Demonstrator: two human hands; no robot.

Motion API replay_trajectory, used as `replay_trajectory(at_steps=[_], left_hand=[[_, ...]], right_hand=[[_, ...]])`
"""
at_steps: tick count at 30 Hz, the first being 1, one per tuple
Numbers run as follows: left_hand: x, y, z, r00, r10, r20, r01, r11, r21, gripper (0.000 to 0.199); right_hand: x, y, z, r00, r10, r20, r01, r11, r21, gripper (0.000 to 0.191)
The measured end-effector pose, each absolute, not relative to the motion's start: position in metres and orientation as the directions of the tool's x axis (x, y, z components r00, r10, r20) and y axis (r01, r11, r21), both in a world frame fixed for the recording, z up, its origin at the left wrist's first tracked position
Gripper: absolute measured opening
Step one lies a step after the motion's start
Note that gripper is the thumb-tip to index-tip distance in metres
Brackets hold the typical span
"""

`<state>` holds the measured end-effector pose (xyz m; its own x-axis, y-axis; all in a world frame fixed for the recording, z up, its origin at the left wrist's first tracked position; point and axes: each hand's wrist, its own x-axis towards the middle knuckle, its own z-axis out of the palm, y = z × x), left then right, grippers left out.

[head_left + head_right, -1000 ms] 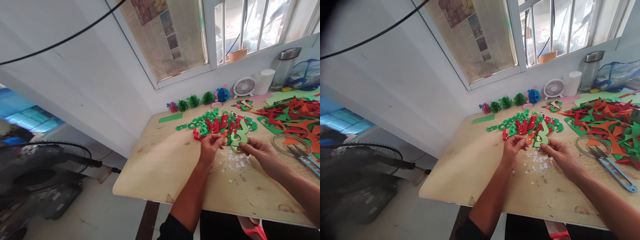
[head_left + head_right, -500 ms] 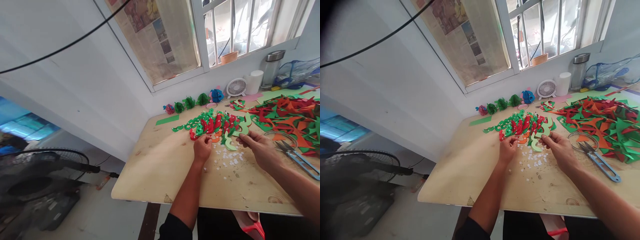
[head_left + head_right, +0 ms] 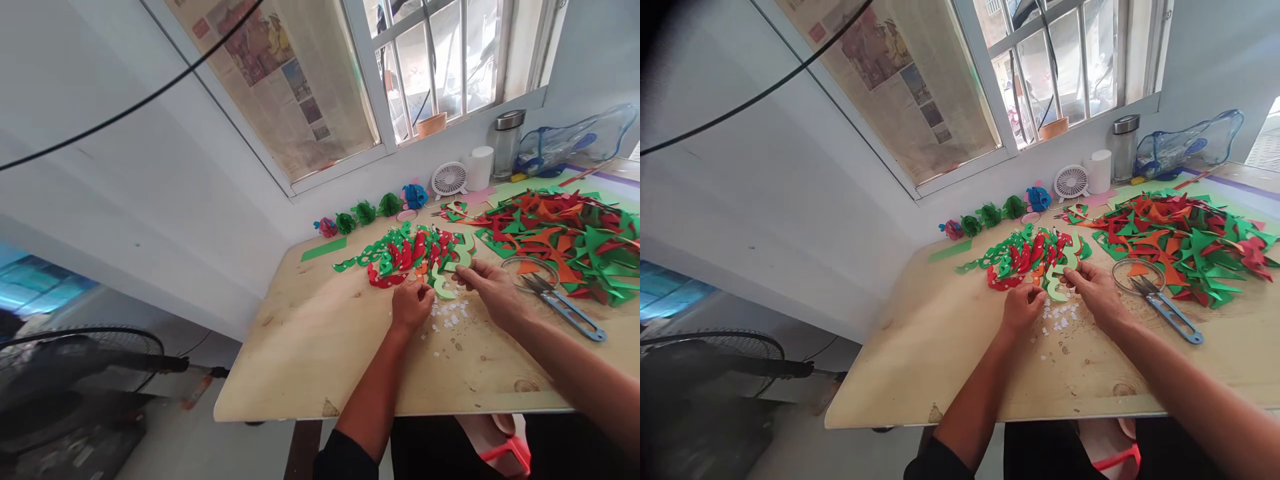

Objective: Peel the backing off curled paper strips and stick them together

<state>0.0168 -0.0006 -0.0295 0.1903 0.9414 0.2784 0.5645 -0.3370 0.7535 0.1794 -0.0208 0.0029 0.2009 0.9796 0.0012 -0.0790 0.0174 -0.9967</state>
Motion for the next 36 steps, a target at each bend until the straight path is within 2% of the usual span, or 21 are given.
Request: replay_trajectory(at_steps=[3, 8, 15, 17, 19, 23, 24, 27, 29, 32, 36], left_hand=[[0.02, 0.0, -0.027, 0.152, 0.957, 0.245, 0.563, -0.288, 0.775, 0.011], [0.023, 0.005, -0.021, 0.148, 0.983, 0.107, 0.614, -0.176, 0.77, 0.012], [0.038, 0.008, -0.016, 0.088, 0.993, 0.074, 0.646, -0.114, 0.755, 0.016], [0.04, 0.007, -0.015, 0.072, 0.996, 0.06, 0.608, -0.091, 0.789, 0.017], [0.038, 0.006, -0.014, 0.09, 0.996, 0.002, 0.426, -0.04, 0.904, 0.015], [0.022, 0.009, -0.008, 0.167, 0.985, -0.048, 0.276, 0.0, 0.961, 0.022], [0.018, 0.01, -0.007, 0.193, 0.979, -0.069, 0.133, 0.044, 0.99, 0.024], [0.008, 0.011, -0.008, 0.302, 0.941, -0.152, -0.197, 0.218, 0.956, 0.033], [0.005, 0.012, -0.01, 0.352, 0.916, -0.194, -0.326, 0.314, 0.892, 0.036], [0.005, 0.012, -0.011, 0.342, 0.92, -0.193, -0.409, 0.33, 0.851, 0.037], [0.009, 0.012, -0.008, 0.199, 0.968, -0.152, -0.412, 0.223, 0.883, 0.035]], right_hand=[[0.18, -0.02, 0.003, 0.213, 0.977, 0.002, -0.083, 0.02, -0.996, 0.028], [0.183, -0.017, 0.0, 0.24, 0.971, -0.014, -0.093, 0.009, -0.996, 0.024], [0.182, -0.018, 0.003, 0.235, 0.972, -0.012, -0.11, 0.015, -0.994, 0.024], [0.182, -0.018, 0.003, 0.231, 0.973, -0.012, -0.111, 0.014, -0.994, 0.024], [0.183, -0.018, 0.004, 0.225, 0.974, -0.017, -0.115, 0.01, -0.993, 0.023], [0.184, -0.018, 0.004, 0.239, 0.971, -0.018, -0.136, 0.015, -0.991, 0.024], [0.184, -0.018, 0.004, 0.245, 0.969, -0.017, -0.138, 0.018, -0.99, 0.025], [0.183, -0.019, 0.005, 0.252, 0.968, -0.005, -0.134, 0.03, -0.991, 0.03], [0.183, -0.02, 0.007, 0.228, 0.974, -0.004, -0.136, 0.028, -0.99, 0.032], [0.181, -0.022, 0.009, 0.164, 0.986, -0.003, -0.149, 0.022, -0.989, 0.034], [0.179, -0.023, 0.009, 0.1, 0.995, 0.003, -0.148, 0.018, -0.989, 0.033]])
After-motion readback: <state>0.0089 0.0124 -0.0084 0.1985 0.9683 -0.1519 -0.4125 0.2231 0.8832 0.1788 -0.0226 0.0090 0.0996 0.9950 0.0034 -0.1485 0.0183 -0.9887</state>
